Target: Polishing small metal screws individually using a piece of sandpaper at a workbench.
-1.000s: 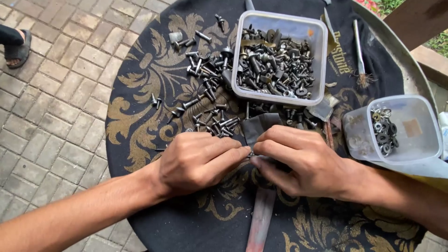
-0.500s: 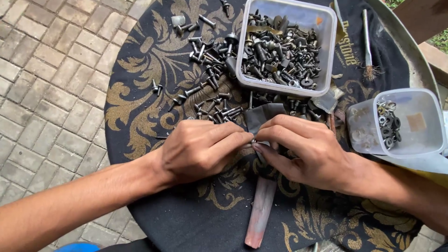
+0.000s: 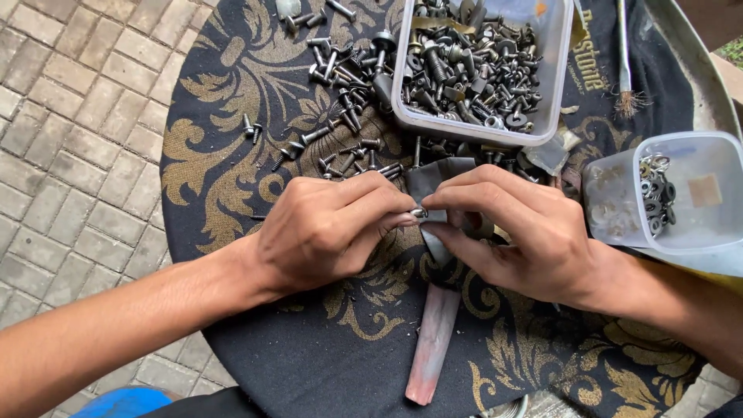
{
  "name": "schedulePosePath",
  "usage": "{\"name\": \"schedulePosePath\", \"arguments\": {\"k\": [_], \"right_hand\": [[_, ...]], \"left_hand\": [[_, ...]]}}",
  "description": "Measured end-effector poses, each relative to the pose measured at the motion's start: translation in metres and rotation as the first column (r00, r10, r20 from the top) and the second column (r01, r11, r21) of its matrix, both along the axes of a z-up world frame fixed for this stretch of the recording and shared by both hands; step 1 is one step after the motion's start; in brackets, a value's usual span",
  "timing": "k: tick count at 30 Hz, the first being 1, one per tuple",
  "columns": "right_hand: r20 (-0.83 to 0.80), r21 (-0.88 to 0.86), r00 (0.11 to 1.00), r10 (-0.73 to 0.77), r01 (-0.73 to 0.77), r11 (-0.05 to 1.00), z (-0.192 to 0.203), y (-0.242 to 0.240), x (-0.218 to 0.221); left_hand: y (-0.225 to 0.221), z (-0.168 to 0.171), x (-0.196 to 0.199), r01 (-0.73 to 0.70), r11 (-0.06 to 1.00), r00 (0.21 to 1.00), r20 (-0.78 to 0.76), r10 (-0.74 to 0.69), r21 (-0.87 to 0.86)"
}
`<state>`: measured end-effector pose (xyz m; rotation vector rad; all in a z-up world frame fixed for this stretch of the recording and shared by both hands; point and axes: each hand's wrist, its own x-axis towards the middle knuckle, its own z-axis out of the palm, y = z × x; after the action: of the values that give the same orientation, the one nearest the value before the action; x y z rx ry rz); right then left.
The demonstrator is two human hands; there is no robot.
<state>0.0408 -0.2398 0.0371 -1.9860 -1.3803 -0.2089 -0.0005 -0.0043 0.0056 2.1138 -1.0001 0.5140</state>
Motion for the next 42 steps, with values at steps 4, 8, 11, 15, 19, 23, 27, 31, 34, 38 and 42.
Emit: {"name": "schedulePosePath", "arguments": {"k": [4,8,11,15,19,23,27,31,34,38,42], "right_hand": [[0.026,0.012,1.0,0.013,-0.014,1.0,0.003,0.001,0.002],[0.036,-0.008,0.999,0.0,0.0,1.0,0.0,0.0,0.003],[0.032,-0.023,0.999,-0.022,0.023,0.999,-0.002,0.0,0.002],[0.107,-0.01,0.993,-0.053,0.054,0.998,-0.007,0.001,0.0],[0.195,-0.04,0.976,-0.1,0.11,0.993,-0.014,0.002,-0.007],[0.425,-0.149,0.882,-0.205,0.292,0.945,-0.014,0.009,-0.021],[0.756,-0.19,0.602,-0.259,0.58,0.792,0.018,0.029,-0.053],[0.749,-0.152,0.598,-0.285,0.575,0.804,0.048,0.046,-0.083],[0.704,-0.194,0.652,-0.281,0.557,0.807,0.064,0.045,-0.091],[0.622,-0.314,0.724,-0.297,0.579,0.753,0.063,0.017,-0.094],[0.324,-0.415,0.822,-0.468,0.568,0.711,0.046,-0.031,-0.105]], "left_hand": [[0.0,0.002,0.0,0.005,1.0,1.0,0.017,-0.005,-0.016],[0.0,0.004,0.0,-0.016,1.0,0.999,0.028,0.016,-0.011],[0.001,0.006,0.001,-0.024,1.0,0.999,0.029,0.023,0.001],[0.001,0.008,0.001,-0.055,0.997,0.997,0.053,0.052,0.047],[0.001,0.007,0.0,-0.084,0.995,0.995,0.062,0.081,0.048],[0.001,0.009,-0.003,-0.121,0.992,0.992,0.033,0.12,0.037],[0.006,0.009,-0.002,-0.127,0.992,0.992,0.0,0.127,0.012],[0.008,0.012,-0.005,-0.101,0.995,0.994,-0.051,0.1,-0.023],[0.007,0.011,-0.006,-0.056,0.998,0.998,-0.037,0.056,0.001],[0.005,0.01,-0.004,-0.049,0.993,0.997,-0.052,0.055,0.108],[0.007,0.009,-0.005,-0.068,0.988,0.988,-0.131,0.086,0.137]]}}
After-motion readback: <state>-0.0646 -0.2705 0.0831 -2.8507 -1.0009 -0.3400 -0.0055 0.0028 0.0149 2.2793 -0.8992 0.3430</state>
